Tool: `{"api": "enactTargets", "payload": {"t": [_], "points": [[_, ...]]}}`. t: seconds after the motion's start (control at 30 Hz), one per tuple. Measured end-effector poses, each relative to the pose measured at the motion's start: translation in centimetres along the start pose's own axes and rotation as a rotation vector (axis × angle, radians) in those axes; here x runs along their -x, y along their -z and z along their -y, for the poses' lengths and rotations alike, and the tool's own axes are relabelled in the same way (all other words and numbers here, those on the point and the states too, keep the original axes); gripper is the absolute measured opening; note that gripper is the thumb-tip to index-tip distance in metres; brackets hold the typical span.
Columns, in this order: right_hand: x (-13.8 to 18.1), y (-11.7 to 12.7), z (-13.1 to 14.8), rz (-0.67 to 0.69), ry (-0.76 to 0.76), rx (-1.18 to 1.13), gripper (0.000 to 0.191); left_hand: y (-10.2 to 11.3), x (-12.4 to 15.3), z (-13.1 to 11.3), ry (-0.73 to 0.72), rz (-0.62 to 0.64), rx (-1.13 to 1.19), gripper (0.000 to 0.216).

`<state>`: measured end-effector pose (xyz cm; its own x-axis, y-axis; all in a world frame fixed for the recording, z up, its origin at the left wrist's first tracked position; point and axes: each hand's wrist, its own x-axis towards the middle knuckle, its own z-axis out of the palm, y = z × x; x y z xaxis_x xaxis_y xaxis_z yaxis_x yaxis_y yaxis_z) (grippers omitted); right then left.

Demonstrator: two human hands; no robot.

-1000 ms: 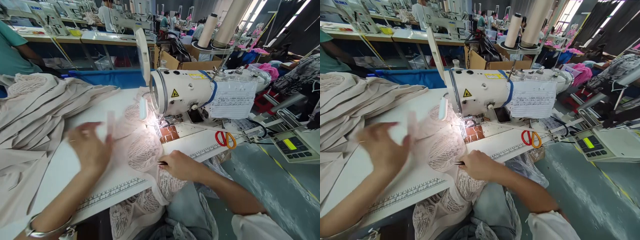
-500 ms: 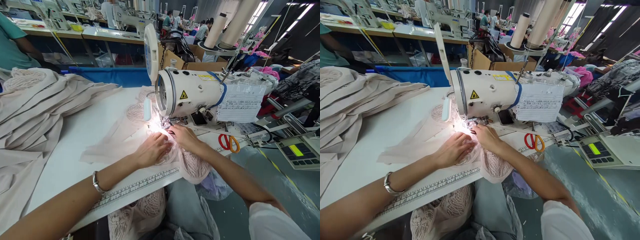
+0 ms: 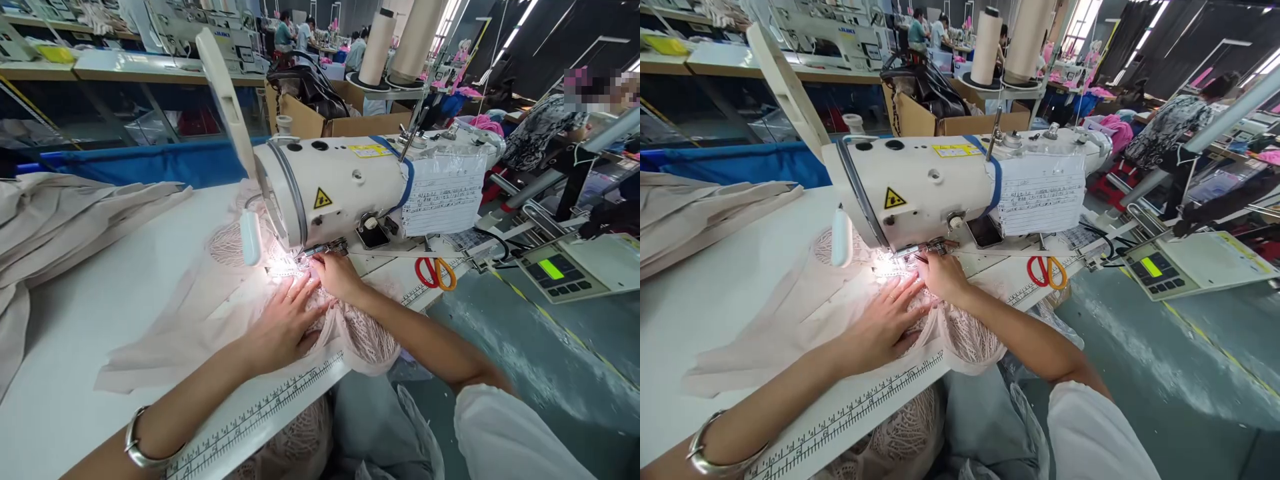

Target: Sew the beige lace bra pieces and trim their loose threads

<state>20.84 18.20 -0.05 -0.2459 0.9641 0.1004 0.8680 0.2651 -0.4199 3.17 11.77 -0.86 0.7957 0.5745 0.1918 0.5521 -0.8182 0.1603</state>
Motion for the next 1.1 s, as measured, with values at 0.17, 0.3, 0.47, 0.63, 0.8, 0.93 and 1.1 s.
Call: {"api": "enactTargets", "payload": {"t": [0.17, 0.3, 0.47, 0.63, 0.8, 0.93, 1.1], "points": [[0.2, 0.3, 0.2, 0.082, 0.041, -0.056, 0.025, 1.1, 0.0, 0.8, -0.087, 0.034, 0.182, 0.031], [0.2, -0.2, 0.1, 0.065, 0.050, -0.029, 0.013, 0.0, -0.1, 0.7, 0.040, -0.097, 0.237, 0.039], [0.4, -0.3, 0.1, 0.030, 0.046, -0.025, 0.018, -0.8, 0.0, -0.4, 0.049, -0.115, 0.083, 0.036], [1.0, 0.0, -0.1, 0.024, 0.043, -0.078, 0.009, -0.2, 0.2, -0.8, 0.020, -0.053, 0.152, 0.032], [1.5, 0.0, -0.5, 0.003, 0.065, -0.115, 0.005, -1.0, 0.1, -0.1, 0.237, -0.272, 0.204, 0.039], [1.6, 0.1, -0.3, -0.007, 0.066, -0.059, 0.008, -1.6, 0.2, -0.2, 0.204, -0.266, -0.091, 0.049], [1.7, 0.4, 0.0, 0.027, 0.060, -0.023, 0.011, -1.6, 0.4, -0.7, 0.226, -0.213, -0.134, 0.047]]}}
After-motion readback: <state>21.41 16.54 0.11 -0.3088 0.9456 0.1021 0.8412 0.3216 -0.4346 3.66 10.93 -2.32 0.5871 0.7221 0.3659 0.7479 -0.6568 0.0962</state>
